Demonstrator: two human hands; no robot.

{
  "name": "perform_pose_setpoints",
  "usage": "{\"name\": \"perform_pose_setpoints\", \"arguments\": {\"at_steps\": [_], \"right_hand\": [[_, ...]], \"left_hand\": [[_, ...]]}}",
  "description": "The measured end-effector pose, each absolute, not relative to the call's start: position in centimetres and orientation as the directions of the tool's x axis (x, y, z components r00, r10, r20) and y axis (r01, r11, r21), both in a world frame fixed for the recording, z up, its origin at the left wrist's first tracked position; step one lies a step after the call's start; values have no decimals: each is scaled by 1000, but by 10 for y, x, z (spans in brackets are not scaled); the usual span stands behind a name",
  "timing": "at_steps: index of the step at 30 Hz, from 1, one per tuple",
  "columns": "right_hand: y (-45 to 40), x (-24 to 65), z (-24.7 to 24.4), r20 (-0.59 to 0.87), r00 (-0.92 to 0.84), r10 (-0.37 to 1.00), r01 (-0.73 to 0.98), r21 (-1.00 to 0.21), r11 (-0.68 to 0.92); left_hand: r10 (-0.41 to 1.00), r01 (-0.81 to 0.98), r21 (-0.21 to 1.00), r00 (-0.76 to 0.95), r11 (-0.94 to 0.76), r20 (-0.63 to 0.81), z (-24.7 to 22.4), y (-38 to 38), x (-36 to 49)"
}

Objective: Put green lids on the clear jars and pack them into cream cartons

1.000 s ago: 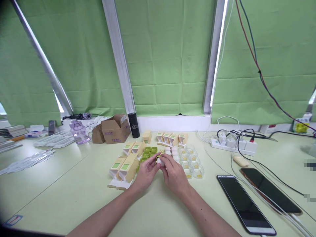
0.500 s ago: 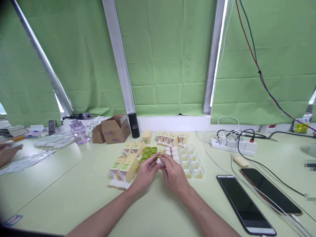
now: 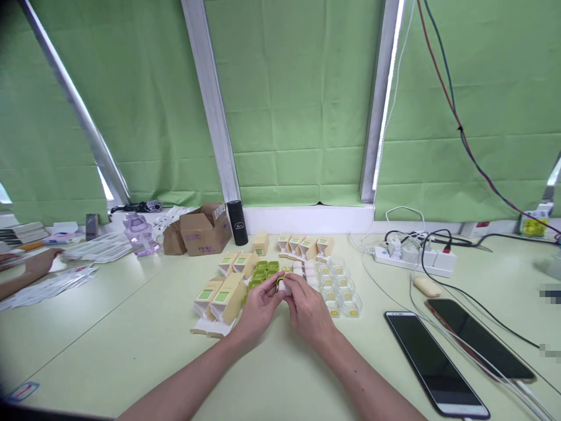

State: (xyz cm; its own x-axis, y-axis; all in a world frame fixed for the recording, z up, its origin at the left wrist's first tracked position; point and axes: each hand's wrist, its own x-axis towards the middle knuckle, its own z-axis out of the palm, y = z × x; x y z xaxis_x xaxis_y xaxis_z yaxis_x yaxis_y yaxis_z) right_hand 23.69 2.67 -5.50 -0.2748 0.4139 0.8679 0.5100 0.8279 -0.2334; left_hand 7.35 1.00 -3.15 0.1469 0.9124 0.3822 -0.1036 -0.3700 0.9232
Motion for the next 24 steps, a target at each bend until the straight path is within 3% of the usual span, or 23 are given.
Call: {"name": "perform_pose_setpoints", "arguments": {"at_steps": [5, 12, 24], "right_hand": [[26, 238, -56, 863, -265, 430, 495, -261, 829], [23, 237, -56, 805, -244, 540, 437, -406, 802], [22, 239, -52, 779, -215, 589, 414, -474, 777]], "left_hand": [[921, -135, 930, 146, -342, 360, -31, 11, 75], [936, -176, 942, 161, -285, 313, -31, 13, 72], [917, -188, 930, 192, -316, 351, -30, 11, 69]]}}
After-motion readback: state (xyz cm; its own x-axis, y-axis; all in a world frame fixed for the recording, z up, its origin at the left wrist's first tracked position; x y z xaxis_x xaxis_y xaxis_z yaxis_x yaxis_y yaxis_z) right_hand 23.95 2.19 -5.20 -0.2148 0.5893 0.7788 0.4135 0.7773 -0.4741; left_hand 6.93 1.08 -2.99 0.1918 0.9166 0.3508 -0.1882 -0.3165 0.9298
